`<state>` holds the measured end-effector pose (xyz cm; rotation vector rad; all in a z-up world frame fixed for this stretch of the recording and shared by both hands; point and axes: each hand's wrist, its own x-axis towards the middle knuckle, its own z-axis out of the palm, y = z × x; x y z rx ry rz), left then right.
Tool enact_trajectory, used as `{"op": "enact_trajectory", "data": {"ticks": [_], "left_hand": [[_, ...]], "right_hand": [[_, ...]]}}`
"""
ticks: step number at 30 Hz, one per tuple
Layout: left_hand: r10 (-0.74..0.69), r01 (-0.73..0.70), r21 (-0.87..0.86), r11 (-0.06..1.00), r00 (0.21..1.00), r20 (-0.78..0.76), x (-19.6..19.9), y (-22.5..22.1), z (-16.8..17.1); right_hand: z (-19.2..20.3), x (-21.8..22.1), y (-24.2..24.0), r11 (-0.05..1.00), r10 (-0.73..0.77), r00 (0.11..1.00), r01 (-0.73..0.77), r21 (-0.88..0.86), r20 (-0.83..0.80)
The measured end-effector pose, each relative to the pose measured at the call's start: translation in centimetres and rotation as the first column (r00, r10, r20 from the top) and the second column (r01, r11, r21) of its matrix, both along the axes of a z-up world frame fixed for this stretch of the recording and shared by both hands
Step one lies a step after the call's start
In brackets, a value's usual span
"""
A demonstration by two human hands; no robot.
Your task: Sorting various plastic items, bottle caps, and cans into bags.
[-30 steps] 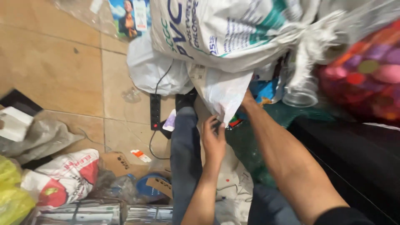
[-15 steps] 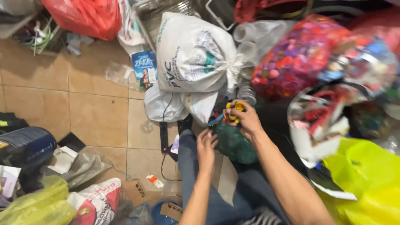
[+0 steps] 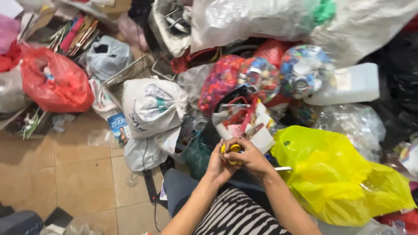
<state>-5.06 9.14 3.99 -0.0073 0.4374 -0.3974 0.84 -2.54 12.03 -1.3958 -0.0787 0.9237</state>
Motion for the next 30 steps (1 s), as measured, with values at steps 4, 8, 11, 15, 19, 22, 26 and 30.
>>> {"op": "enact_trajectory", "data": {"ticks": [4, 8, 11, 15, 19, 22, 26, 30], "left_hand": [[0.020, -0.021, -0.026, 0.999, 1.000, -0.006, 1.5, -6.0, -7.9], [0.101, -0.100, -0.036, 0.994, 0.995, 0.017, 5.4, -8.0, -3.1], [0.109, -0.109, 0.011, 0.994, 0.994, 0.028, 7.1, -8.0, 1.8], [0.106, -0.107, -0.002, 0.994, 0.984, 0.141, 8.5, -8.9, 7.1], [0.191, -0.194, 0.013, 0.981, 0.971, 0.146, 9.5, -10.3, 5.8], [0.261, -0.268, 0.026, 0.963, 0.953, 0.156, 9.3, -10.4, 8.0], [0.293, -0.307, 0.061, 0.950, 0.941, 0.172, 8.4, -10.9, 9.0], [0.289, -0.308, 0.093, 0.947, 0.940, 0.180, 8.0, -10.6, 10.3]], "right_hand": [[0.6, -0.5, -3.2, 0.978, 0.108, 0.893, -0.017, -0.207, 0.437], [4.0, 0.4, -4.3, 0.955, 0.063, 0.607, 0.193, -0.224, 0.792], [5.7, 1.1, -5.3, 0.938, 0.051, 0.537, 0.265, -0.226, 0.842], [7.1, 2.3, -7.2, 0.942, -0.003, 0.478, 0.297, -0.158, 0.878], [10.0, 2.4, -7.2, 0.950, -0.016, 0.368, 0.294, -0.100, 0.930], [9.5, 2.6, -8.0, 0.950, 0.011, 0.303, 0.295, -0.105, 0.953], [8.9, 2.2, -9.0, 0.949, -0.074, 0.307, 0.314, -0.028, 0.949], [9.2, 2.4, -9.3, 0.935, -0.208, 0.302, 0.340, 0.099, 0.930]]}}
